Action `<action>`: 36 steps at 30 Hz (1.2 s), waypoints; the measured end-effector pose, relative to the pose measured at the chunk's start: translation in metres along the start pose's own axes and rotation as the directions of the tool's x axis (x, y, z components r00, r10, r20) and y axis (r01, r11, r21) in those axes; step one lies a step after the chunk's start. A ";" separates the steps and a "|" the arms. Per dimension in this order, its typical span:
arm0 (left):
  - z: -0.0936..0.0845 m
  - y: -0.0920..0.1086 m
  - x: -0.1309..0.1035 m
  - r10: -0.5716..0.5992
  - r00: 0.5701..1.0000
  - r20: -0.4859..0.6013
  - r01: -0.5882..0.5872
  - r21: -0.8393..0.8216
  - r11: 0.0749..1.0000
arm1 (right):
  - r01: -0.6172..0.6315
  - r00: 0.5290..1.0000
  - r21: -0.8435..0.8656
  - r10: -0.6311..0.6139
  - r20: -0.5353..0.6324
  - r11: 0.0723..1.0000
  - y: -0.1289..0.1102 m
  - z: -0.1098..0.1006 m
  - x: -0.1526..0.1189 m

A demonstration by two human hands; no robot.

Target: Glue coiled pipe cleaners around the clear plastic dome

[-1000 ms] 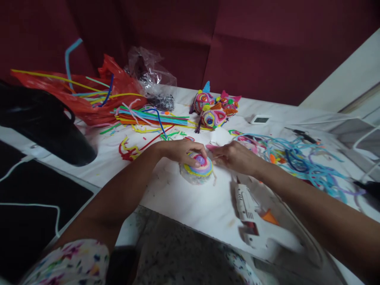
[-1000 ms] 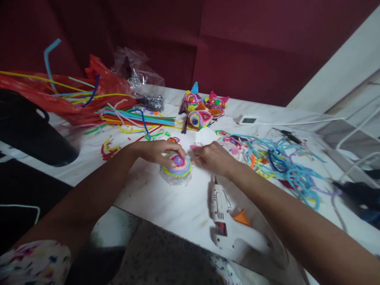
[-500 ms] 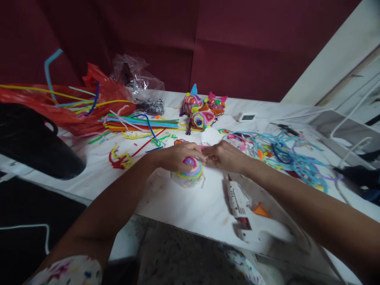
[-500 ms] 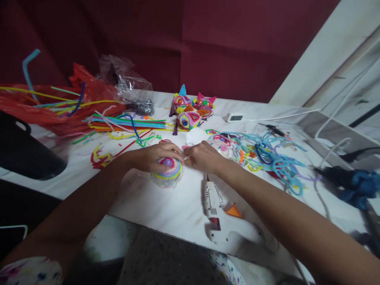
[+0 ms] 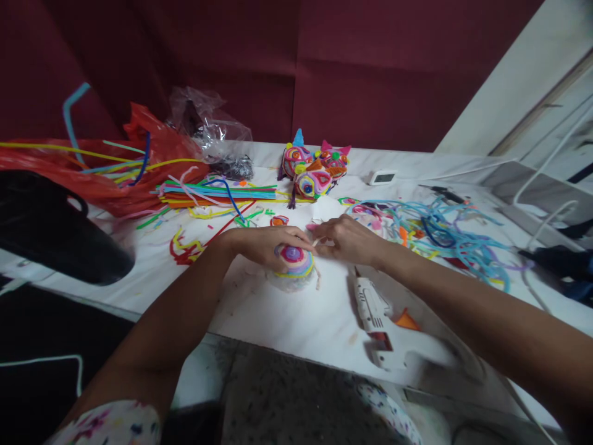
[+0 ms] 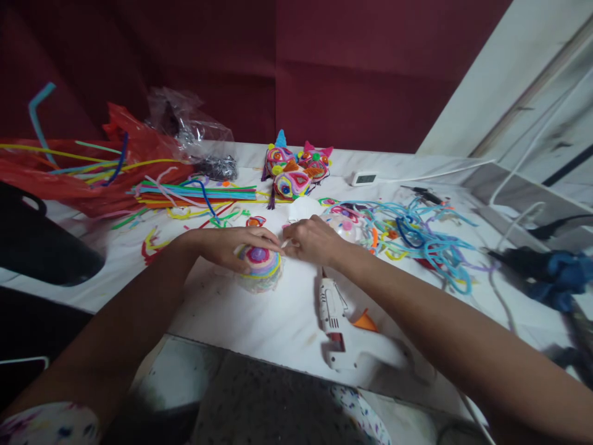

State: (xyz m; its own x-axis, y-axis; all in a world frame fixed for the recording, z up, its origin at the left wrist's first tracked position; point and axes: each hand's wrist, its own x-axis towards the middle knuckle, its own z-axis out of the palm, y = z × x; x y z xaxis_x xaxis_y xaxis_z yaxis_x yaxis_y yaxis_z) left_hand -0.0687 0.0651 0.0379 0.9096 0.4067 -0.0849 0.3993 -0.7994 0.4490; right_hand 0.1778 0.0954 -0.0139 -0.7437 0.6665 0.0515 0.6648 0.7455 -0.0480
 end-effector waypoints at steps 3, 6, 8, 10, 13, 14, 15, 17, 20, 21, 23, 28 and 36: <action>0.000 -0.007 0.002 0.002 1.000 -0.002 -0.002 -0.058 0.998 | -0.038 0.999 -0.040 0.037 -0.029 0.998 -0.002 0.001 0.000; -0.001 -0.010 0.004 -0.001 1.000 0.009 0.002 -0.126 0.992 | -0.085 0.995 -0.077 0.081 -0.049 0.993 -0.004 0.001 0.000; -0.002 -0.010 0.004 -0.005 1.000 0.019 0.008 -0.159 0.987 | -0.109 0.993 -0.096 0.104 -0.058 0.989 -0.005 0.001 0.000; -0.002 -0.009 0.004 -0.016 1.000 0.012 0.018 -0.174 0.985 | -0.122 0.992 -0.106 0.117 -0.055 0.987 -0.005 0.000 0.001; -0.001 -0.009 0.003 -0.045 0.999 -0.009 0.043 -0.169 0.985 | -0.107 0.994 -0.099 0.105 -0.030 0.989 -0.003 -0.001 0.004; 0.000 -0.009 0.003 -0.054 0.998 -0.010 0.052 -0.166 0.985 | -0.095 0.995 -0.093 0.093 -0.020 0.991 -0.003 -0.001 0.005; 0.000 -0.009 0.003 -0.060 0.998 -0.007 0.058 -0.163 0.985 | -0.081 0.997 -0.087 0.081 -0.009 0.993 -0.002 -0.002 0.006; 0.001 -0.009 0.003 -0.061 0.998 0.003 0.061 -0.154 0.986 | -0.056 0.998 -0.077 0.057 0.009 0.995 -0.001 -0.003 0.008; 0.001 -0.007 0.005 -0.067 0.997 0.024 0.069 -0.122 0.990 | -0.024 0.999 -0.067 0.026 0.030 0.997 -0.001 -0.004 0.009; 0.001 -0.006 0.005 -0.075 0.997 0.024 0.077 -0.109 0.991 | -0.014 0.999 -0.064 0.016 0.039 0.998 -0.001 -0.005 0.009; 0.002 -0.004 0.006 -0.093 0.995 0.021 0.095 -0.084 0.992 | 0.007 0.998 -0.063 -0.003 0.056 0.998 -0.002 -0.005 0.010; 0.006 -0.004 0.006 -0.114 0.993 0.018 0.115 -0.031 0.993 | 0.050 0.995 -0.066 -0.044 0.089 0.997 -0.004 -0.006 0.013; 0.007 -0.003 0.006 -0.122 0.992 0.017 0.122 -0.019 0.992 | 0.076 0.993 -0.078 -0.069 0.092 0.994 -0.004 -0.006 0.015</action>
State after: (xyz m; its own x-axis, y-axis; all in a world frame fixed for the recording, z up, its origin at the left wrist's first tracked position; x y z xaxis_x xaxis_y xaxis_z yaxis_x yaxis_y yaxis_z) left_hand -0.0632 0.0671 0.0302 0.8559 0.4934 -0.1546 0.5053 -0.7349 0.4523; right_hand 0.1648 0.1024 -0.0065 -0.7913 0.6104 -0.0373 0.6094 0.7921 0.0339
